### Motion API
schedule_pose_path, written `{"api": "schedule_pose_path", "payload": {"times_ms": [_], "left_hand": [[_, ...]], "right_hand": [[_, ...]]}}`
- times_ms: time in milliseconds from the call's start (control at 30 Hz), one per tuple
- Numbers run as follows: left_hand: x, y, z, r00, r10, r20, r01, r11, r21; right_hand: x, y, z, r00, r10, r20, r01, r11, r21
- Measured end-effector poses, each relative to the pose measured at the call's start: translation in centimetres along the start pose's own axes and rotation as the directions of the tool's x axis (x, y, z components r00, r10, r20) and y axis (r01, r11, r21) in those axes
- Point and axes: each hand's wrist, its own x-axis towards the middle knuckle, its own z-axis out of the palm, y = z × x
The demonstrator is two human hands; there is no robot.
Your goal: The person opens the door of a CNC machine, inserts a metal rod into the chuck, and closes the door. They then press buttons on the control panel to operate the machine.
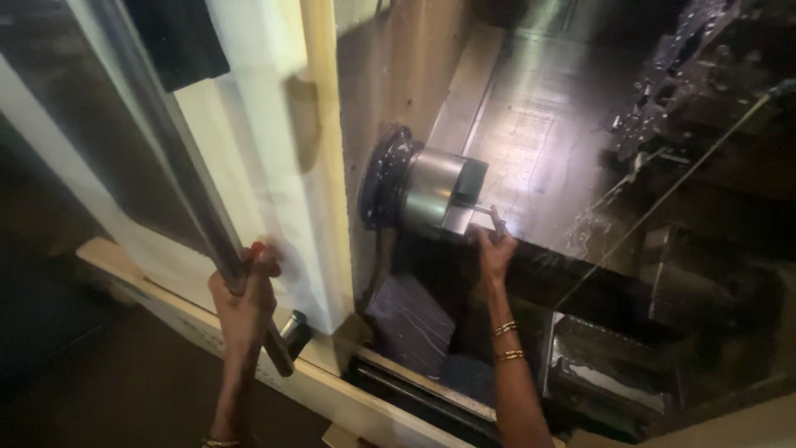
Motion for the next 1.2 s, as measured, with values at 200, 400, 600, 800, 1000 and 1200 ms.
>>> {"api": "schedule_pose_path", "payload": {"times_ms": [200, 400, 600, 800, 1000, 1200], "left_hand": [[0.5, -0.3, -0.4, 0.992, 0.086, 0.093, -0.074, 0.989, -0.132], [1.1, -1.0, -1.3, 0.969, 0.015, 0.246, 0.045, 0.971, -0.233], [2.5, -2.9, -3.1, 0.787, 0.043, 0.615, 0.263, 0.879, -0.399], [2.1, -4.5, -2.7, 0.838, 0.206, 0.505, 0.037, 0.902, -0.43], [0.9, -3.4, -2.6, 0.907, 0.133, 0.399, 0.006, 0.945, -0.328], [-1.0, -2.2, -0.8, 0.926, 0.066, 0.372, 0.073, 0.935, -0.348]], "right_hand": [[0.0, -0.2, -0.1, 0.993, 0.096, 0.069, -0.102, 0.99, 0.092], [-2.5, -6.1, -0.9, 0.98, 0.15, 0.128, -0.143, 0.988, -0.063], [-14.2, -17.1, 0.6, 0.972, 0.177, 0.156, -0.067, 0.841, -0.537], [-27.5, -25.2, -11.0, 0.959, 0.234, 0.16, -0.117, 0.843, -0.526], [-31.8, -33.3, -29.3, 0.842, -0.438, -0.315, -0.088, 0.466, -0.881], [-29.7, -37.2, -38.9, 0.74, -0.504, -0.446, -0.213, 0.453, -0.866]]}}
